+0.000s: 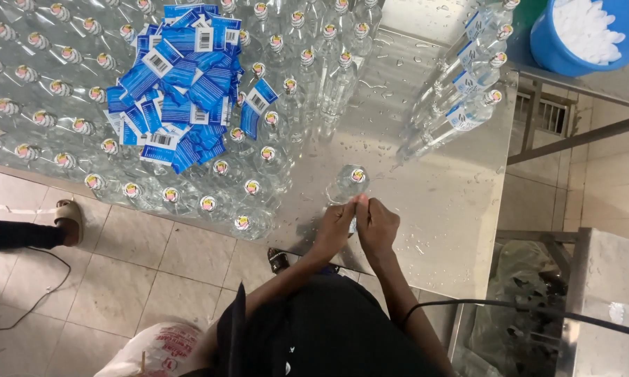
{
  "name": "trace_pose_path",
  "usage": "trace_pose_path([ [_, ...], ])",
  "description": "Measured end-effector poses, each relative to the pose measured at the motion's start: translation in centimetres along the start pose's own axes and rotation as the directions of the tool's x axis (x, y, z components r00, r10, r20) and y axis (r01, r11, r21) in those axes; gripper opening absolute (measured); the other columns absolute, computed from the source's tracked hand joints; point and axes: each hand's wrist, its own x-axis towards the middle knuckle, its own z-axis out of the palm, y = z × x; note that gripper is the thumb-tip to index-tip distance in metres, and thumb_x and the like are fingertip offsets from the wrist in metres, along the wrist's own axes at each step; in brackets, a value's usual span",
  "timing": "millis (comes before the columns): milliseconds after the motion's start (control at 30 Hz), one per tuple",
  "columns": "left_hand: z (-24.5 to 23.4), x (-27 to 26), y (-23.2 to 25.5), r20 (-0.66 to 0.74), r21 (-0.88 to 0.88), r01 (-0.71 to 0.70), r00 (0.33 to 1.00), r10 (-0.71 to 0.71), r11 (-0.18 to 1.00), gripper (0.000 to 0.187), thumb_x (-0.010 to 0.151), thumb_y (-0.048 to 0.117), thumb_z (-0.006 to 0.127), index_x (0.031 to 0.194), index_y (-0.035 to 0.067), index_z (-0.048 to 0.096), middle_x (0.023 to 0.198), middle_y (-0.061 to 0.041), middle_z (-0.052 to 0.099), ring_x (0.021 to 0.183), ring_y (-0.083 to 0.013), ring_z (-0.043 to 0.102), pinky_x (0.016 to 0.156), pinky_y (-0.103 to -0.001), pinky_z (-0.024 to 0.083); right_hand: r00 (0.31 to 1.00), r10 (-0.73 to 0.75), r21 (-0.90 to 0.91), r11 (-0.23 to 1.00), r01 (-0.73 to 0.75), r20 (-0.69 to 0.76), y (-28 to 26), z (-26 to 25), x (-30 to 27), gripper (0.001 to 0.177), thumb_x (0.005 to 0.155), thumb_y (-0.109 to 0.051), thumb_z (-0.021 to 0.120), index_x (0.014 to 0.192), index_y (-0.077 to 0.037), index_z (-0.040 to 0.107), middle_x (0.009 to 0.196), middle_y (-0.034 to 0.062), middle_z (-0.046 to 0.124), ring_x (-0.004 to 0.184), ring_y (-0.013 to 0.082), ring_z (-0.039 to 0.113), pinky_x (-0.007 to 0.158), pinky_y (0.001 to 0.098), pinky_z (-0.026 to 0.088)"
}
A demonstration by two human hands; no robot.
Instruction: A worker manually applies blue labels to clear plastic water bottles on a stainless steel production table.
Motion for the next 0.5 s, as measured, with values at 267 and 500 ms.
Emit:
trace_pose_path([
  [267,-3.8,1.7,-3.8,0.047,-0.090,0.043,0.998,-0.039,0.995,0.047,0.101,0.025,0.084,0.139,0.009,0.062,0.111,-0.016,0.079,0.094,-0.0160,0.070,0.086,-0.031,0.057,0.708,0.663,0.320,0.634,-0.704,0.243,-0.7,-1.5,1.6,0.055,0.116,-0.053,0.059,0.077,-0.015,0.054,0.062,0.0002,0.048,0.059,0.0101,0.042,0.059,0.0319,0.036],
  [500,-4.4,2.3,-3.9,-0.124,-0.028,0.040,0.991,-0.043,0.999,0.052,0.083,0.026,0.101,0.125,0.007,0.078,0.096,-0.015,0.084,0.085,-0.0101,0.072,0.077,-0.027,0.061,0.768,0.554,0.296,0.712,-0.637,0.321,-3.2,-4.4,2.0,0.032,0.115,-0.041,0.065,0.113,-0.011,0.076,0.088,0.0121,0.072,0.082,0.0176,0.067,0.070,0.0368,0.060],
])
